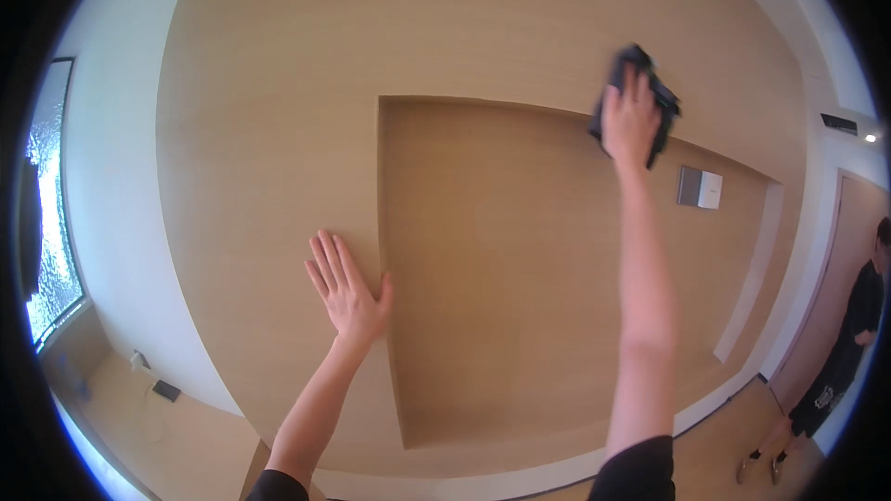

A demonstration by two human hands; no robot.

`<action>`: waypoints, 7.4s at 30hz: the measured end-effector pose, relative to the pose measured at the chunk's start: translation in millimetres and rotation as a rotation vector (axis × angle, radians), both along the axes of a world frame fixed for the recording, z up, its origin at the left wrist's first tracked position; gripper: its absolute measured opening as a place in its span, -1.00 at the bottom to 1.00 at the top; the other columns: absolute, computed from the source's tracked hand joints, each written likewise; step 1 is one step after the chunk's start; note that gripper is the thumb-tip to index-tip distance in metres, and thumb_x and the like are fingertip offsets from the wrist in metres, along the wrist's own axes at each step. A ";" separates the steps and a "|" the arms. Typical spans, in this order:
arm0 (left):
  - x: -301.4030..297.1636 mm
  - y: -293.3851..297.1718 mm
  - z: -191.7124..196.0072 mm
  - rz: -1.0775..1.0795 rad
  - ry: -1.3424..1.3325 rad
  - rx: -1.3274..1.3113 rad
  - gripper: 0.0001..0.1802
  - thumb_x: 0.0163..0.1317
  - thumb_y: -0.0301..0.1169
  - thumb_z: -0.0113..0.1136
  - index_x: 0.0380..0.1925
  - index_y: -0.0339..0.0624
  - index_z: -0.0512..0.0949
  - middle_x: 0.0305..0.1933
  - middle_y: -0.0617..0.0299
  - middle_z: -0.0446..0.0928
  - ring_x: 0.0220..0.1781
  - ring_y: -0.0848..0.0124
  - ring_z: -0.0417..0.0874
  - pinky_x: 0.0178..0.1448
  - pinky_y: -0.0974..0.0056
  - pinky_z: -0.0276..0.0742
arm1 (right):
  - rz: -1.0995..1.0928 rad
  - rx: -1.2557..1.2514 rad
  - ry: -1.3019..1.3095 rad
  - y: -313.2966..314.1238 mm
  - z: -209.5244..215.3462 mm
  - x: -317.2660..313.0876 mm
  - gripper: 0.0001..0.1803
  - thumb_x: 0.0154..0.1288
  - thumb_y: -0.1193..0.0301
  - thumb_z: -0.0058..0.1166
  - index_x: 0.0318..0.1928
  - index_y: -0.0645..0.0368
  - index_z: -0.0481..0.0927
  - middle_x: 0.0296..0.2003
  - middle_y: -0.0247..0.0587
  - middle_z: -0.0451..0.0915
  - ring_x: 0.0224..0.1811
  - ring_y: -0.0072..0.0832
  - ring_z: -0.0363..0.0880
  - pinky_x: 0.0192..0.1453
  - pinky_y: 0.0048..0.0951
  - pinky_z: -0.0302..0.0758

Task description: The person wipes the wooden panels and recessed shelf area of a wall using a green and black cloth, covering the flat surfaces and edges one section at a time.

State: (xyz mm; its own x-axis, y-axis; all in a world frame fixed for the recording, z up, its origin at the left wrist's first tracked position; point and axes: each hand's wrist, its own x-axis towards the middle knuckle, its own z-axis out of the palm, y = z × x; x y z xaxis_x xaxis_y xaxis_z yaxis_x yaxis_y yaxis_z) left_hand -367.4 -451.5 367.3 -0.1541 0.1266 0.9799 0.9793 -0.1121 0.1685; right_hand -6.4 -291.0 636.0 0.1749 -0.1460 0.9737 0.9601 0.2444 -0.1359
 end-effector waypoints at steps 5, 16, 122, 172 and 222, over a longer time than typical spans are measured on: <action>7.0 14.4 -1.3 0.088 -0.012 0.039 -0.01 0.07 -0.24 0.24 0.40 -0.45 -0.04 0.52 -0.22 -0.12 0.57 -0.11 -0.19 0.54 -0.19 -0.28 | 0.058 0.209 0.170 33.4 1.5 40.1 -0.43 0.44 0.00 -0.26 0.33 -0.06 0.36 0.37 -0.13 0.26 0.45 -0.25 0.13 0.37 0.03 0.13; 12.7 22.8 -8.0 0.065 0.025 0.039 -0.05 0.03 -0.21 0.24 0.36 -0.48 0.09 0.49 -0.27 -0.03 0.55 -0.15 -0.09 0.51 -0.23 -0.19 | 0.371 0.238 -0.341 -92.8 15.2 -277.7 -0.56 0.30 0.25 -0.12 0.17 0.02 0.44 0.31 -0.09 0.31 0.30 -0.20 0.31 0.25 0.07 0.33; -343.4 -70.2 -24.2 -0.771 -0.194 0.076 -0.11 0.09 -0.62 0.25 0.40 -0.33 0.02 0.47 -0.14 0.08 0.48 -0.02 0.15 0.48 0.05 0.14 | 0.143 0.050 -0.097 -126.7 105.4 -409.3 -0.30 0.37 -0.04 -0.34 0.46 -0.09 0.10 0.46 -0.14 0.04 0.51 -0.18 -0.04 0.45 0.08 -0.01; 5.8 10.7 -71.1 0.044 0.231 -0.153 -0.33 0.17 -0.47 0.07 0.33 -0.31 0.22 0.48 -0.16 0.06 0.52 -0.11 0.03 0.47 -0.29 -0.10 | 0.260 0.306 -0.678 -70.9 -14.2 -162.9 -0.32 0.15 0.16 0.17 0.32 -0.13 0.36 0.30 -0.19 0.37 0.22 -0.18 0.38 0.31 -0.10 0.27; 339.1 187.2 250.7 0.447 0.319 0.318 -0.14 0.18 -0.50 0.12 0.46 0.28 0.04 0.51 0.00 -0.01 0.52 -0.13 -0.01 0.45 -0.24 0.06 | 0.447 -0.066 -0.215 103.2 30.3 290.4 -0.31 0.38 0.04 -0.14 0.42 0.05 0.17 0.43 0.16 0.03 0.42 -0.02 0.11 0.48 0.18 -0.26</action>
